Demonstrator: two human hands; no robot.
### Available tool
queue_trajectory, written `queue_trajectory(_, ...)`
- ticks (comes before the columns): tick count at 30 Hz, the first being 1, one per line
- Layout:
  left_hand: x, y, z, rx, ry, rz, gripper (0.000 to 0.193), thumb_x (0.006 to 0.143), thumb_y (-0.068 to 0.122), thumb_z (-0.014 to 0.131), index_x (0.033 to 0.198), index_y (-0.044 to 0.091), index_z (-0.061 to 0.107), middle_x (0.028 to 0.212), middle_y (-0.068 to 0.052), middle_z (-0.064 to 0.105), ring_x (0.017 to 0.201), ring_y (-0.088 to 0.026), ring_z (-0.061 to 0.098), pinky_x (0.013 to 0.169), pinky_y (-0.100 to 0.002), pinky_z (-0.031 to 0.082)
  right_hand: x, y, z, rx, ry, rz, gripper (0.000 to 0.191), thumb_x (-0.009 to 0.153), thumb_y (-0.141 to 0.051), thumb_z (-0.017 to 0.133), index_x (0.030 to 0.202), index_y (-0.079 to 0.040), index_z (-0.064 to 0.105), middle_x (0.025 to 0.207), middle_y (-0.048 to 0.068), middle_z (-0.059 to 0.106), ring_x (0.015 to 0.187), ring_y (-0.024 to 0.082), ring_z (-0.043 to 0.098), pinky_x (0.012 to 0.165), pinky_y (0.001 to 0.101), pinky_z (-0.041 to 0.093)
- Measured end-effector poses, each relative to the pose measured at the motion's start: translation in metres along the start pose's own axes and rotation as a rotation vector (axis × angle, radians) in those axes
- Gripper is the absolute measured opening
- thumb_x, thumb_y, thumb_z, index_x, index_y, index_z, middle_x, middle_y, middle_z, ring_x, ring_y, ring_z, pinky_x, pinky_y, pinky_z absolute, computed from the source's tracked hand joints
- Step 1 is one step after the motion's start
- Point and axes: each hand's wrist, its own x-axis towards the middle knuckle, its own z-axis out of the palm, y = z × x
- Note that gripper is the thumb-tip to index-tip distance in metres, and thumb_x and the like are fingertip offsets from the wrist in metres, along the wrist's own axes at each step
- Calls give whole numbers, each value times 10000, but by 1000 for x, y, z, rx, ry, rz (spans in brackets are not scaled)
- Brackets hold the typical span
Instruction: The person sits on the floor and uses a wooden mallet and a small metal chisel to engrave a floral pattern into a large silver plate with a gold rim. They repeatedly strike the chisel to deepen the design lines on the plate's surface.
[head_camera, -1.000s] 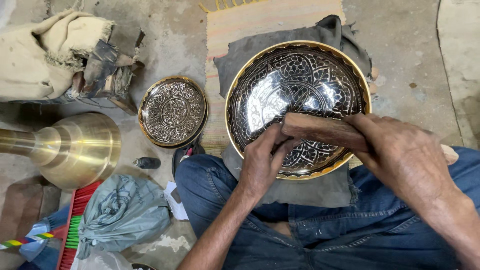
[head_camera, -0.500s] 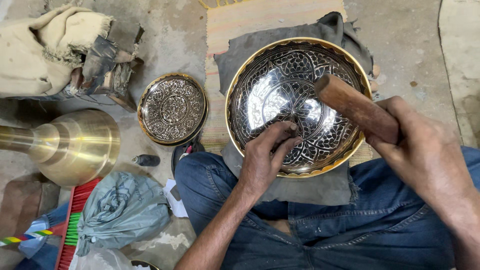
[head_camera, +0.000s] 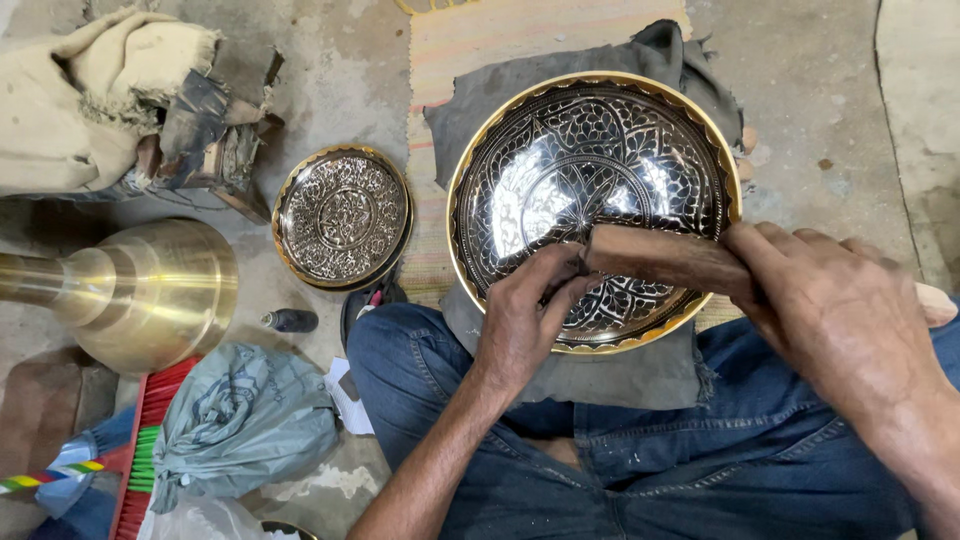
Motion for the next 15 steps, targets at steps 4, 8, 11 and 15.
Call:
queue_trajectory(4, 1, 5, -2, -3, 16, 7, 332, 972, 59, 705, 1287, 19, 609, 1151, -141, 746, 1062, -238, 778, 866, -328, 679, -2, 0, 0, 85, 22, 25, 355, 838, -210, 741, 1132, -74, 598, 862, 119, 694, 833, 334, 714, 740, 449, 573)
queue_trajectory(8, 3, 9, -4, -43, 8, -42, 323, 966, 62, 713, 1272, 17, 620, 1121, -126, 762, 1044, -222, 787, 850, -329, 675, -2, -1, -2, -149, 22, -39, 345, 878, -229, 725, 1173, -92, 610, 841, 96, 700, 762, 276, 721, 759, 443, 583)
queue_trajectory(11, 4, 10, -4, -42, 0, -68, 319, 963, 67, 725, 1264, 23, 626, 1109, -122, 769, 1041, -218, 788, 847, -330, 675, 1, -2, -4, 125, -38, 130, 340, 884, -248, 747, 1134, -76, 593, 843, 95, 708, 798, 269, 728, 726, 407, 594)
queue_trajectory(15, 3, 7, -3, -1, 16, -46, 345, 949, 73, 730, 1273, 21, 624, 1133, -131, 756, 1040, -222, 781, 837, -328, 677, 1, -4, -6, -157, -48, -10, 315, 880, -273, 727, 1133, -119, 617, 844, 60, 722, 734, 221, 728, 725, 403, 599)
